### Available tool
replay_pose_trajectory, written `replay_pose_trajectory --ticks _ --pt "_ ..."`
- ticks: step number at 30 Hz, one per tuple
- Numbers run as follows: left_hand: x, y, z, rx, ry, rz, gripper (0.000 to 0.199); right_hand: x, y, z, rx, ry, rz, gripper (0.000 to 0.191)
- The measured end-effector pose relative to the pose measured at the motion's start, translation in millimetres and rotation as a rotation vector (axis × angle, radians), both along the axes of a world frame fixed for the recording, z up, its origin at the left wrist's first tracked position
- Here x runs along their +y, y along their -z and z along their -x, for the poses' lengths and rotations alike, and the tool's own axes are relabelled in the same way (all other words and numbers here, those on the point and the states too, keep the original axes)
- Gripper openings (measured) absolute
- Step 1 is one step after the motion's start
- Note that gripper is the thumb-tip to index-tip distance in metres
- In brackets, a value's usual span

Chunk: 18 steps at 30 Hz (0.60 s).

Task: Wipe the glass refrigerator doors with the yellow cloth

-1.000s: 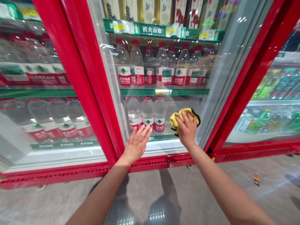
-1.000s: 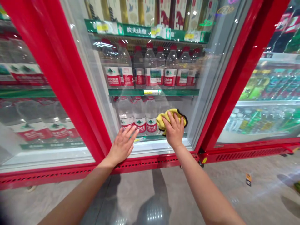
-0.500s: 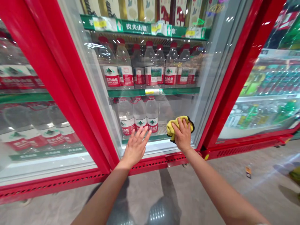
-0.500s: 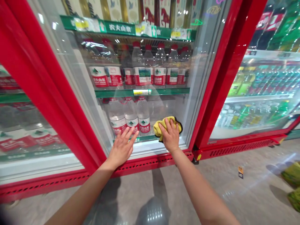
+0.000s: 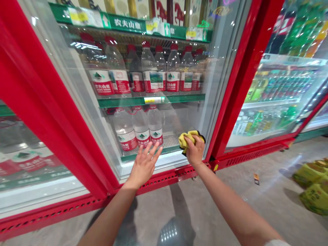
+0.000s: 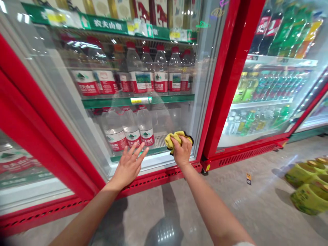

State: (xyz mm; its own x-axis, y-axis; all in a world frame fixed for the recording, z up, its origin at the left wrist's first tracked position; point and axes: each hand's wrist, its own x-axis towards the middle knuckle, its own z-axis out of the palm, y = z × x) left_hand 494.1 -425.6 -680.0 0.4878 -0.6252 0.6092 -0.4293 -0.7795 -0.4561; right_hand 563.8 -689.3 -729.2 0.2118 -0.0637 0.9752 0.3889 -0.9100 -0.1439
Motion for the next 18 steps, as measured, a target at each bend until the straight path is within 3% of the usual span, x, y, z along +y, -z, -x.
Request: replay_pose_trajectory --ticks 3,6,9,12,15,18 --pt "-5 3.8 -3 -0.004 0.005 0.013 0.077 9 7.6 8 0.095 -0.014 0.077 0.036" --pt "-14 5.6 -4 0.011 0.024 0.002 0.076 -1 -11.4 4 0.093 -0.069 0.134 0.041" --pt "-24 4.2 -5 0.045 0.044 -0.014 0.077 -24 -23.3 -2 0.063 -0.094 0.018 0.044" --pt "-31 1.7 -5 0.078 0.049 -0.009 0.075 -33 -4.7 2 0.089 -0.019 -0.175 0.049" --pt "-36 1.5 -7 0.106 0.055 0.010 0.070 -24 18.6 10 0.162 0.013 -0.285 0.056" --pt "-43 3.7 -9 0.131 0.076 0.014 0.068 -24 12.5 8 0.245 -0.069 -0.221 0.055"
